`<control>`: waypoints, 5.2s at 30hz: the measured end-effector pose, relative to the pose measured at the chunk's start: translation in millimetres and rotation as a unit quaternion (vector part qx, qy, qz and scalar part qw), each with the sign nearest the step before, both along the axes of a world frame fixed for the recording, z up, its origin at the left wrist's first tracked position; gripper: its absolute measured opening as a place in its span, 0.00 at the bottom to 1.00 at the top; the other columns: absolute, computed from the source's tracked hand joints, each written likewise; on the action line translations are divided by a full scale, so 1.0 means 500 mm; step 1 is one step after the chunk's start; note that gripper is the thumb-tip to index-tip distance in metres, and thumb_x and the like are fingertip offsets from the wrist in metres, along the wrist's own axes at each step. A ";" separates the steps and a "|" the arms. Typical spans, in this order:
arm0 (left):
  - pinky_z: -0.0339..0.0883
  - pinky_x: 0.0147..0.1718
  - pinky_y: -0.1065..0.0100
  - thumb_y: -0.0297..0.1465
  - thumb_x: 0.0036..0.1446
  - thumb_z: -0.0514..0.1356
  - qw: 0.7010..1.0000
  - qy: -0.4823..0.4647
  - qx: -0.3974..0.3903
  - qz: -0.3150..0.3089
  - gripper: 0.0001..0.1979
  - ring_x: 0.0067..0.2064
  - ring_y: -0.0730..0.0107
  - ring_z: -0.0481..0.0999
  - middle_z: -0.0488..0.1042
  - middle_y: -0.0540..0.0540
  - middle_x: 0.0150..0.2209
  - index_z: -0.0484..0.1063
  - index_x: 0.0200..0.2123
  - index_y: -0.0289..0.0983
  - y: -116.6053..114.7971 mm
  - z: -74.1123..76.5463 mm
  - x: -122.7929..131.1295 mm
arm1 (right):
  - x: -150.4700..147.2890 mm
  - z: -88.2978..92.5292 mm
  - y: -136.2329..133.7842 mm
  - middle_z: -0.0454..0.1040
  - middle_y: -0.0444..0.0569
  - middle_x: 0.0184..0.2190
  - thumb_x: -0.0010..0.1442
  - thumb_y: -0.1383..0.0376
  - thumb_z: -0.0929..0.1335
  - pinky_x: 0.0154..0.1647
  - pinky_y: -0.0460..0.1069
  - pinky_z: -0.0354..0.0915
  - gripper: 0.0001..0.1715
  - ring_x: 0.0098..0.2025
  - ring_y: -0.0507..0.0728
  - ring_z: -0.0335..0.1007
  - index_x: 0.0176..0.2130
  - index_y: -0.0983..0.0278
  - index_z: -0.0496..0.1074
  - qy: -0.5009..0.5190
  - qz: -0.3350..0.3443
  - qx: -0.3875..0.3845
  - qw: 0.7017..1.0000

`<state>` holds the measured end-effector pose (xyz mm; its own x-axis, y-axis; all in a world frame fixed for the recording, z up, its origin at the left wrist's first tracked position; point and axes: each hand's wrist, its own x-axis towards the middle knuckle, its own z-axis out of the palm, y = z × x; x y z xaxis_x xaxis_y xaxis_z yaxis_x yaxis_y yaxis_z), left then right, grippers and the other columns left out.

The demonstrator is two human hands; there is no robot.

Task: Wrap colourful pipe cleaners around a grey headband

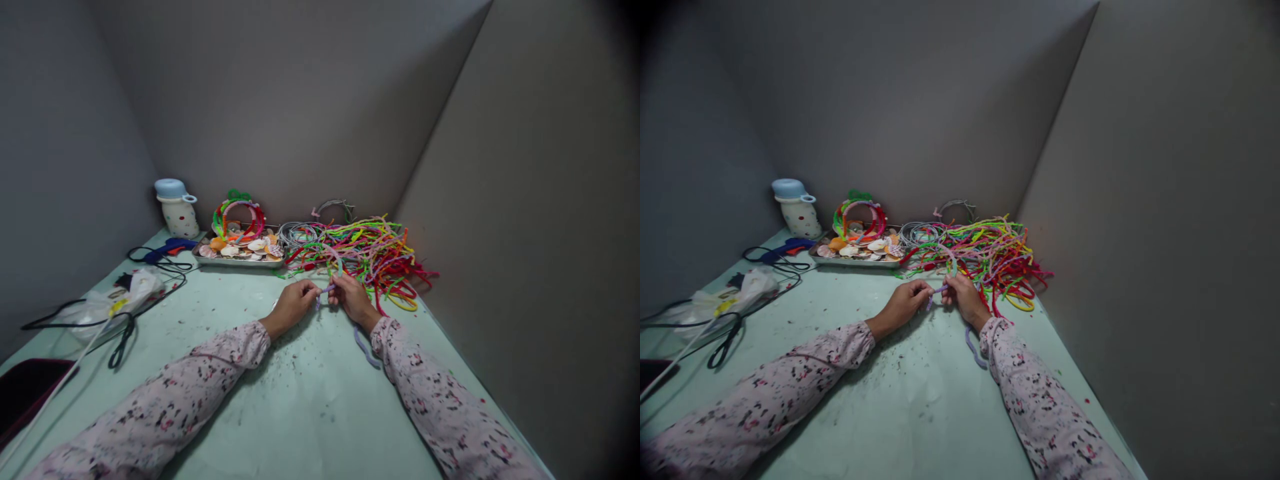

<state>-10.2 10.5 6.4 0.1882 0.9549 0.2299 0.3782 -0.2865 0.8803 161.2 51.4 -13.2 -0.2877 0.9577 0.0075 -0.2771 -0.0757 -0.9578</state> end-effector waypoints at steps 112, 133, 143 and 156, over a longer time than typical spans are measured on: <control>0.59 0.25 0.74 0.32 0.54 0.58 0.995 0.046 0.076 0.035 0.07 0.25 0.74 0.68 0.72 0.50 0.25 0.74 0.33 0.35 -0.010 -0.001 0.003 | 0.000 0.005 0.001 0.69 0.41 0.17 0.55 0.57 0.69 0.12 0.41 0.59 0.13 0.16 0.49 0.66 0.29 0.64 0.67 0.036 0.002 -0.023 0.999; 0.59 0.26 0.73 0.31 0.54 0.58 0.994 0.053 0.084 0.039 0.07 0.25 0.74 0.68 0.71 0.51 0.24 0.74 0.33 0.35 -0.013 0.005 0.003 | 0.000 0.007 0.000 0.69 0.41 0.16 0.55 0.57 0.69 0.13 0.41 0.58 0.13 0.16 0.49 0.66 0.29 0.64 0.67 0.034 0.005 -0.019 0.999; 0.61 0.28 0.73 0.31 0.55 0.57 0.994 0.046 0.095 0.033 0.07 0.28 0.73 0.70 0.73 0.49 0.27 0.74 0.33 0.36 -0.011 -0.002 0.000 | -0.001 0.011 -0.002 0.69 0.41 0.16 0.54 0.58 0.69 0.12 0.41 0.59 0.12 0.15 0.49 0.67 0.28 0.64 0.67 0.035 0.009 -0.030 0.999; 0.62 0.27 0.72 0.31 0.55 0.57 0.996 0.035 0.083 0.019 0.08 0.27 0.73 0.70 0.74 0.49 0.27 0.74 0.36 0.35 -0.008 -0.004 0.000 | 0.000 0.012 -0.003 0.69 0.41 0.16 0.54 0.57 0.69 0.12 0.41 0.58 0.13 0.15 0.49 0.66 0.29 0.64 0.67 0.033 0.007 -0.023 0.999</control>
<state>-10.0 6.4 4.7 0.1736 0.9118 0.3722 0.4502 -0.4096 0.7934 161.2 50.0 -7.5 -0.3013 0.9534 -0.0174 -0.3377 -0.1237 -0.9331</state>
